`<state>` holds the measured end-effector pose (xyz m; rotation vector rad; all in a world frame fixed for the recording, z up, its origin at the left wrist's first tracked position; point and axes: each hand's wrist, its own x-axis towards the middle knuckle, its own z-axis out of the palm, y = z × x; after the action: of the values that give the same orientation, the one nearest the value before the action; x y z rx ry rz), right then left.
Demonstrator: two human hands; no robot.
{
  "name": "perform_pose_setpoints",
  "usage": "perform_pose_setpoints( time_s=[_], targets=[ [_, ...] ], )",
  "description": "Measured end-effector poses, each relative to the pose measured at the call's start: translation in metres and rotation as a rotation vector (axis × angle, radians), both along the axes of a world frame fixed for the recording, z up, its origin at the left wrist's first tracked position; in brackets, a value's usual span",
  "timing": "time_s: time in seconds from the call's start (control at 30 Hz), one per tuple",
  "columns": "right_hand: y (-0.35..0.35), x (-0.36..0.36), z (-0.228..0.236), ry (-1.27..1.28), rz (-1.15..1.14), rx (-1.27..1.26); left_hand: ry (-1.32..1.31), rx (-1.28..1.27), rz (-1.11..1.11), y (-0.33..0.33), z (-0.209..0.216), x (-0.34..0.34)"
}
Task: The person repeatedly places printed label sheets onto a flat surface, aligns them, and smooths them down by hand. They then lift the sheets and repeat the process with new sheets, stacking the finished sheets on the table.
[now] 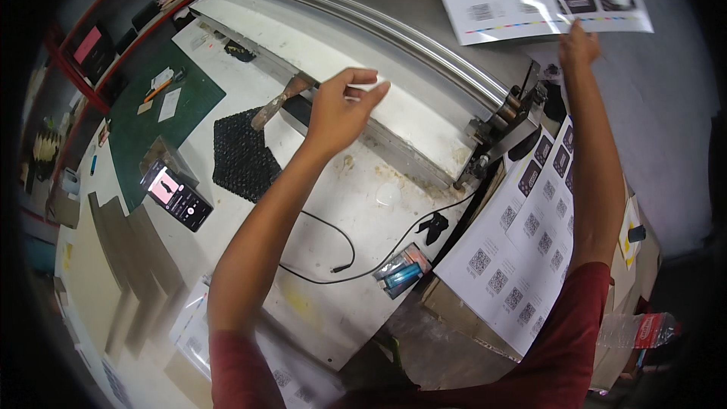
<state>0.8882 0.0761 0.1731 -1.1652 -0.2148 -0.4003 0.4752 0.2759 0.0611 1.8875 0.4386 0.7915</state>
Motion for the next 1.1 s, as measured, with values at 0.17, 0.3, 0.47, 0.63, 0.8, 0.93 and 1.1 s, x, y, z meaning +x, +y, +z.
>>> perform_pose_setpoints(
  time_s=[0.17,0.3,0.47,0.63,0.8,0.93,1.1],
  targets=[
    [0.045,-0.079,-0.007,0.128,0.642,-0.772,-0.078,-0.475,0.073,0.021,0.012,0.029],
    [0.007,-0.104,0.01,-0.024,0.464,-1.174,-0.187,-0.768,0.084,0.02,0.018,0.013],
    [-0.031,-0.191,0.012,-0.615,-0.112,-0.767,-0.157,-0.713,0.167,0.023,0.017,-0.079],
    [-0.022,-0.321,-0.021,-1.406,0.329,-0.887,-0.267,-0.648,0.204,0.012,0.067,-0.168],
    [0.033,-0.336,-0.06,-1.294,0.285,-0.929,-0.38,-0.488,0.162,0.001,0.137,-0.247],
    [0.01,-0.381,-0.01,-1.329,0.114,-0.723,-0.424,-0.12,0.663,-0.048,0.175,-0.298],
    [-0.036,-0.453,0.085,-1.27,0.444,-0.789,-0.796,0.288,0.291,-0.084,0.161,-0.431]
  ],
)
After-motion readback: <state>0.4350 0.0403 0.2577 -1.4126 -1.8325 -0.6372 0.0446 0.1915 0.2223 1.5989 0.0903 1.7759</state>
